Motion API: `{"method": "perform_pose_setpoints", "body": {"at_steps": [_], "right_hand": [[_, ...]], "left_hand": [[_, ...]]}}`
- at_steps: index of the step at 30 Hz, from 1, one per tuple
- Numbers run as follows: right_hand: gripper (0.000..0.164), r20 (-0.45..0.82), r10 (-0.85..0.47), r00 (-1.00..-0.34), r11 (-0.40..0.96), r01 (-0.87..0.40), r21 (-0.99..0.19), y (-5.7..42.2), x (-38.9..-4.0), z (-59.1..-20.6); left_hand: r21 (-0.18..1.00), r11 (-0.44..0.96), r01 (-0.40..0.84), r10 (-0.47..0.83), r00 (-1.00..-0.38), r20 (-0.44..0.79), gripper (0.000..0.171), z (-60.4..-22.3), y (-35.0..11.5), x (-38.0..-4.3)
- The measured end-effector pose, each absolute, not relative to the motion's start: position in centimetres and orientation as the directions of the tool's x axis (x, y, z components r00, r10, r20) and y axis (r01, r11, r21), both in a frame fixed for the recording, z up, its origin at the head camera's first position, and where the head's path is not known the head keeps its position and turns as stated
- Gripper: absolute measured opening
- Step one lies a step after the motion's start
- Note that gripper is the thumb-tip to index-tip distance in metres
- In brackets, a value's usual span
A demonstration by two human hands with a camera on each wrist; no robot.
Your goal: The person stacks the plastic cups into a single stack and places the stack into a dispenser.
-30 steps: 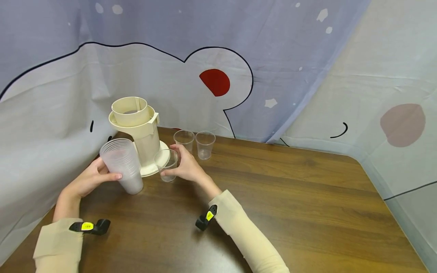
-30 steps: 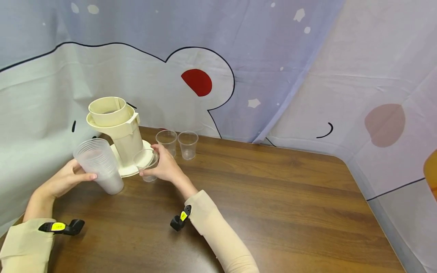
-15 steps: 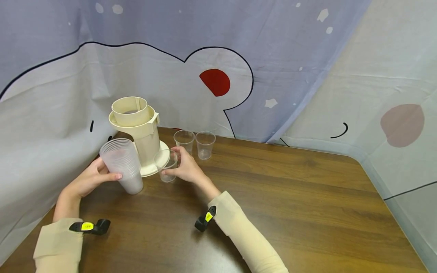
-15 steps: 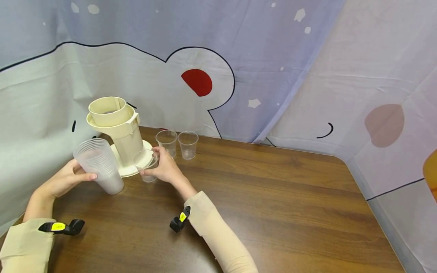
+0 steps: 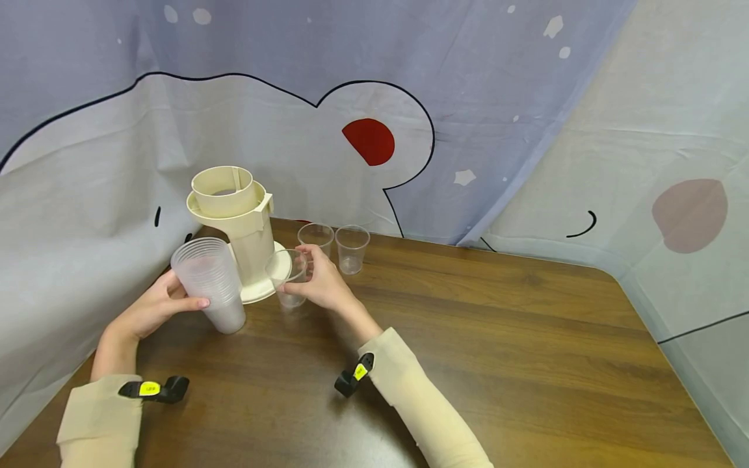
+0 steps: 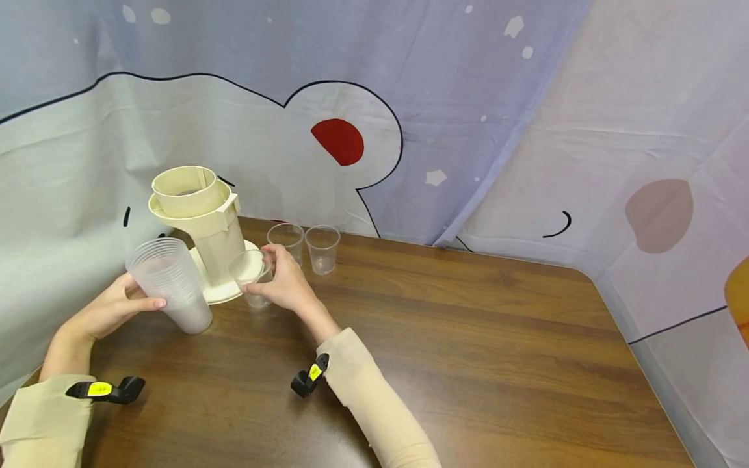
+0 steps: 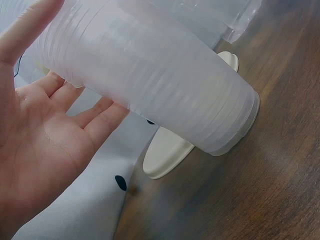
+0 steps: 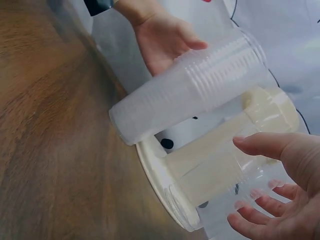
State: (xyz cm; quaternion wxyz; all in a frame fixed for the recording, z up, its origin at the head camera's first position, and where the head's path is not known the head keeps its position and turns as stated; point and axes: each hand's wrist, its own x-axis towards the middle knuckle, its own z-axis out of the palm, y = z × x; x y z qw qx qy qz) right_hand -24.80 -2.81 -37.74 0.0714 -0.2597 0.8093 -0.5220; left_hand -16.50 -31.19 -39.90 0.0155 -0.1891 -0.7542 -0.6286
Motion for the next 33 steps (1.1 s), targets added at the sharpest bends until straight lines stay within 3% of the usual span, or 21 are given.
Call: {"method": "perform_pose_setpoints", "body": {"at_steps": [33], "right_hand": [[0.075, 0.219, -0.48, -0.849, 0.253, -0.374, -0.892, -3.2, -22.6, -34.1]], "left_hand": [[0.938, 0.184, 0.294, 0.259, -0.935, 0.242, 0.068, -39.9, -31.3, -16.4]]}}
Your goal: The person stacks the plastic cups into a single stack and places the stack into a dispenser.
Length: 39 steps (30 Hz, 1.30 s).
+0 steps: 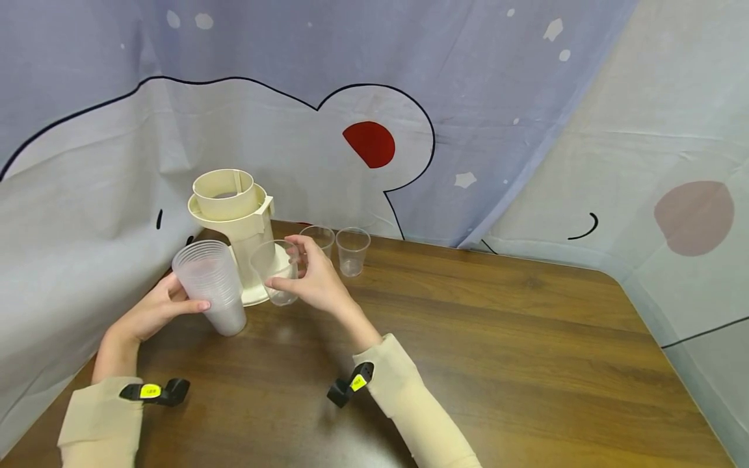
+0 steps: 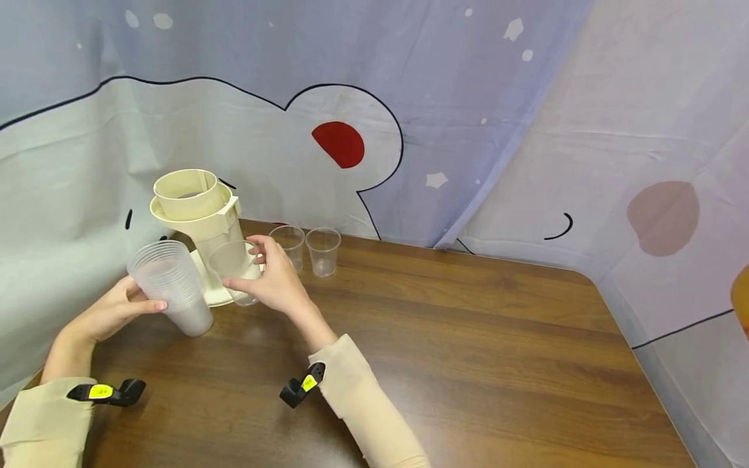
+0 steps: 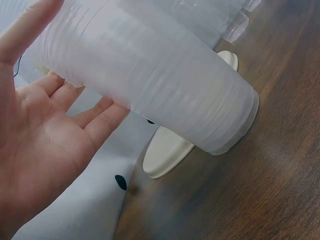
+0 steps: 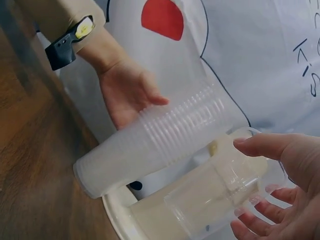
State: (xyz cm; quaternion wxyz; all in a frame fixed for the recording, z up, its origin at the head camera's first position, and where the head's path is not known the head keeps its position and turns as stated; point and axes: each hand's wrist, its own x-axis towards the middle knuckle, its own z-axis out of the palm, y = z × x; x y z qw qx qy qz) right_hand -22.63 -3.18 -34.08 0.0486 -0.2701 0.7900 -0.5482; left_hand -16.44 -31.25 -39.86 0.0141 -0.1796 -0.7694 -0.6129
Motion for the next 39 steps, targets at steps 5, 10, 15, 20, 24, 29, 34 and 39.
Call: {"method": "perform_pose_setpoints", "body": {"at_steps": [5, 10, 15, 20, 24, 29, 34, 39], "right_hand": [[0.074, 0.221, -0.473, -0.853, 0.24, -0.366, -0.899, -3.2, -22.3, -33.5], [0.074, 0.235, -0.469, -0.851, 0.222, -0.371, -0.902, -3.2, -22.2, -33.0], [0.072, 0.238, -0.471, -0.85, 0.19, -0.361, -0.913, -3.2, -22.0, -32.6], [0.071, 0.256, -0.46, -0.85, 0.162, -0.364, -0.917, -3.3, -21.8, -32.0], [0.071, 0.276, -0.437, -0.856, 0.157, -0.375, -0.914, -3.3, -21.5, -31.4], [0.071, 0.3, -0.403, -0.864, 0.154, -0.387, -0.909, -3.4, -21.2, -30.9], [0.07, 0.315, -0.407, -0.857, 0.145, -0.401, -0.905, -3.7, -21.1, -30.3], [0.071, 0.332, -0.42, -0.845, 0.138, -0.421, -0.897, -3.9, -21.1, -29.7]], "left_hand": [[0.941, 0.172, 0.293, 0.259, -0.935, 0.243, 0.068, -39.9, -31.3, -16.4], [0.944, 0.143, 0.299, 0.264, -0.93, 0.254, 0.068, -39.9, -31.2, -16.3], [0.943, 0.133, 0.304, 0.267, -0.928, 0.261, 0.069, -39.9, -31.3, -16.3], [0.943, 0.139, 0.301, 0.265, -0.929, 0.257, 0.068, -40.0, -31.4, -16.3], [0.94, 0.163, 0.298, 0.259, -0.933, 0.251, 0.069, -39.9, -31.4, -16.3], [0.942, 0.166, 0.293, 0.266, -0.933, 0.244, 0.068, -39.9, -31.4, -16.5], [0.945, 0.155, 0.287, 0.268, -0.933, 0.239, 0.067, -39.9, -31.4, -16.5], [0.946, 0.159, 0.281, 0.266, -0.935, 0.233, 0.067, -39.9, -31.3, -16.6]]}}
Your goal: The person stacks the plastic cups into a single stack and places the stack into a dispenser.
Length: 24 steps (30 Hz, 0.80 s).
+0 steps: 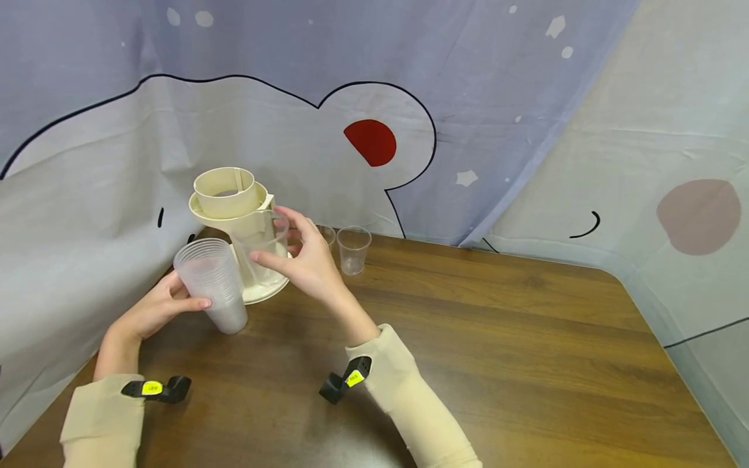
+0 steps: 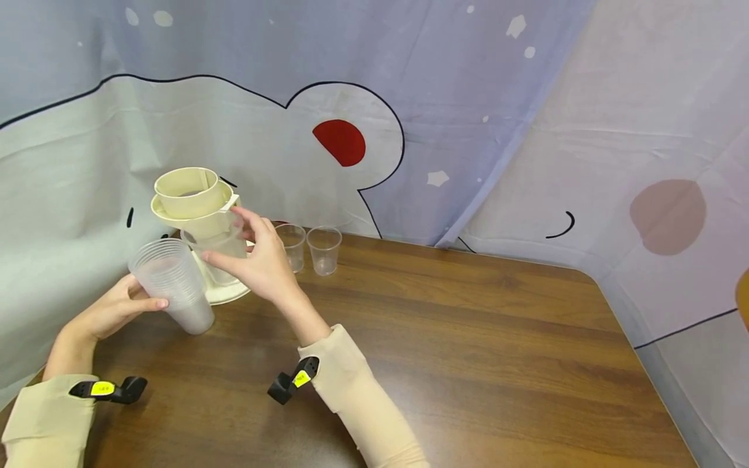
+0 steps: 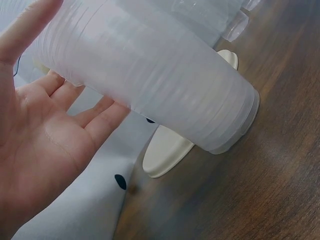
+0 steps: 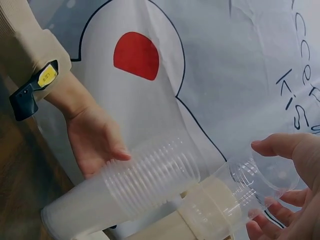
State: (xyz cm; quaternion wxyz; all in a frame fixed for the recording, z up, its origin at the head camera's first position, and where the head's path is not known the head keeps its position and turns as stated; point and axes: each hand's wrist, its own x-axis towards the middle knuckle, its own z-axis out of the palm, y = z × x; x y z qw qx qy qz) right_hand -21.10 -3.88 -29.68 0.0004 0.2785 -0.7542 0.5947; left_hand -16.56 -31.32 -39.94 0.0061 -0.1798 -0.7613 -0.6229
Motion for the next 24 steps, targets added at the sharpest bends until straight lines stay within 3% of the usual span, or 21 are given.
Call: {"method": "perform_pose_setpoints", "body": {"at_steps": [7, 17, 24], "right_hand": [[0.073, 0.341, -0.426, -0.838, 0.139, -0.433, -0.89, -4.4, -21.0, -29.0], [0.071, 0.419, -0.386, -0.822, -0.028, -0.444, -0.896, -5.3, -20.7, -28.4], [0.07, 0.452, -0.363, -0.815, -0.053, -0.467, -0.883, -5.7, -20.6, -28.1]], "left_hand": [[0.947, 0.159, 0.28, 0.264, -0.936, 0.232, 0.067, -39.9, -31.4, -16.6], [0.95, 0.129, 0.286, 0.277, -0.93, 0.242, 0.067, -39.9, -31.4, -16.6], [0.948, 0.143, 0.285, 0.276, -0.931, 0.239, 0.067, -39.9, -31.4, -16.6]]}}
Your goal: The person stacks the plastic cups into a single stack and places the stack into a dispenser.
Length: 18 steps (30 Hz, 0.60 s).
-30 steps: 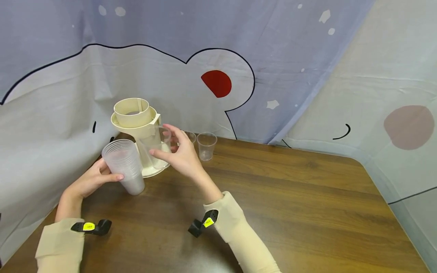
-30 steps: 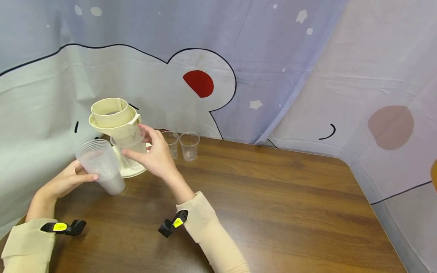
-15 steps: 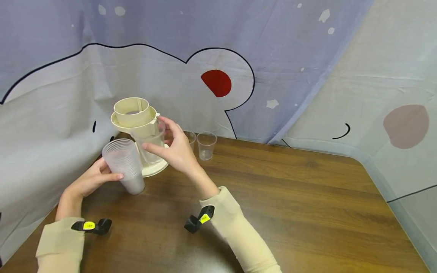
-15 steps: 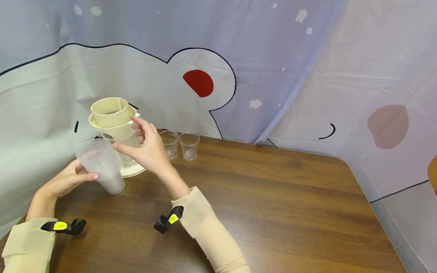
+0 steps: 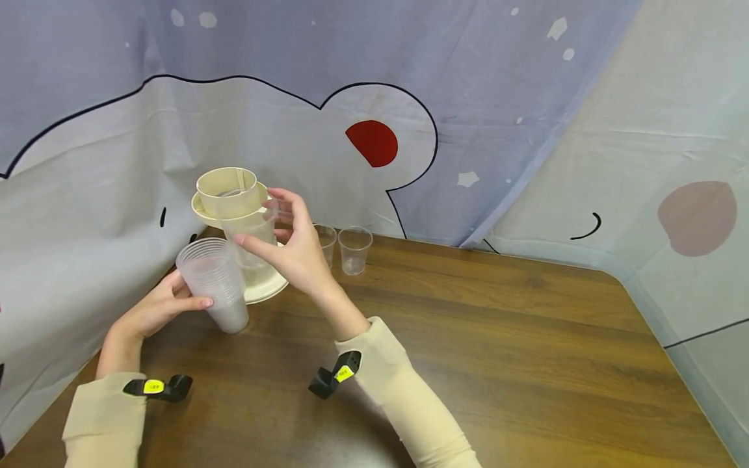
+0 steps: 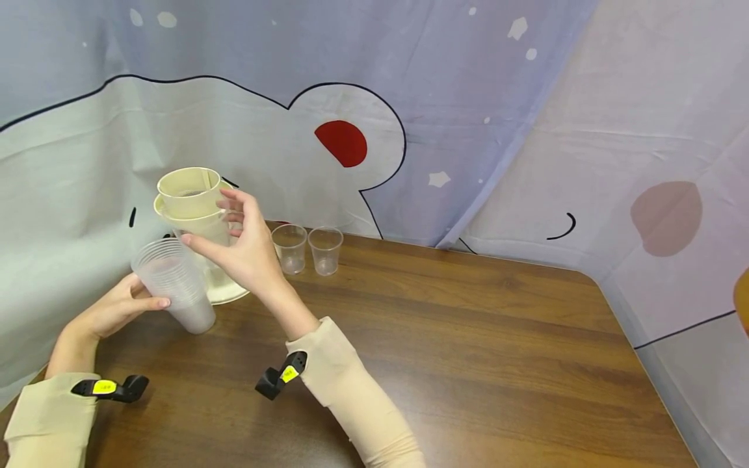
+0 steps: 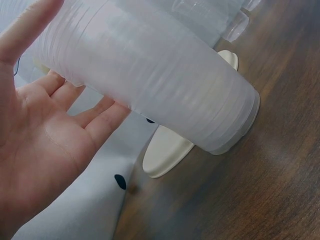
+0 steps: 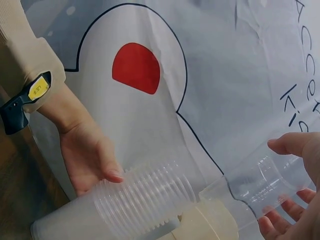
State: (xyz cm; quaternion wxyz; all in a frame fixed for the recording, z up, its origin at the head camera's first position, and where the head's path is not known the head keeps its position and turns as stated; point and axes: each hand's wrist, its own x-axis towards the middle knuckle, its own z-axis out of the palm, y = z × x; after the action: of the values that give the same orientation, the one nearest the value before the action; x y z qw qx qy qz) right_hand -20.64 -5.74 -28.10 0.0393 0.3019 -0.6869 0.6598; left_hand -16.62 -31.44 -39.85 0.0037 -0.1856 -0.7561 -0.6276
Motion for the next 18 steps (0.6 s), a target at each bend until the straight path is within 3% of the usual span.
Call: {"method": "perform_pose_setpoints", "body": {"at_steps": [18], "right_hand": [[0.072, 0.495, -0.41, -0.766, -0.071, -0.515, -0.854, -7.3, -20.4, -27.5]], "left_hand": [[0.946, 0.173, 0.274, 0.275, -0.936, 0.221, 0.069, -39.8, -31.4, -16.6]]}}
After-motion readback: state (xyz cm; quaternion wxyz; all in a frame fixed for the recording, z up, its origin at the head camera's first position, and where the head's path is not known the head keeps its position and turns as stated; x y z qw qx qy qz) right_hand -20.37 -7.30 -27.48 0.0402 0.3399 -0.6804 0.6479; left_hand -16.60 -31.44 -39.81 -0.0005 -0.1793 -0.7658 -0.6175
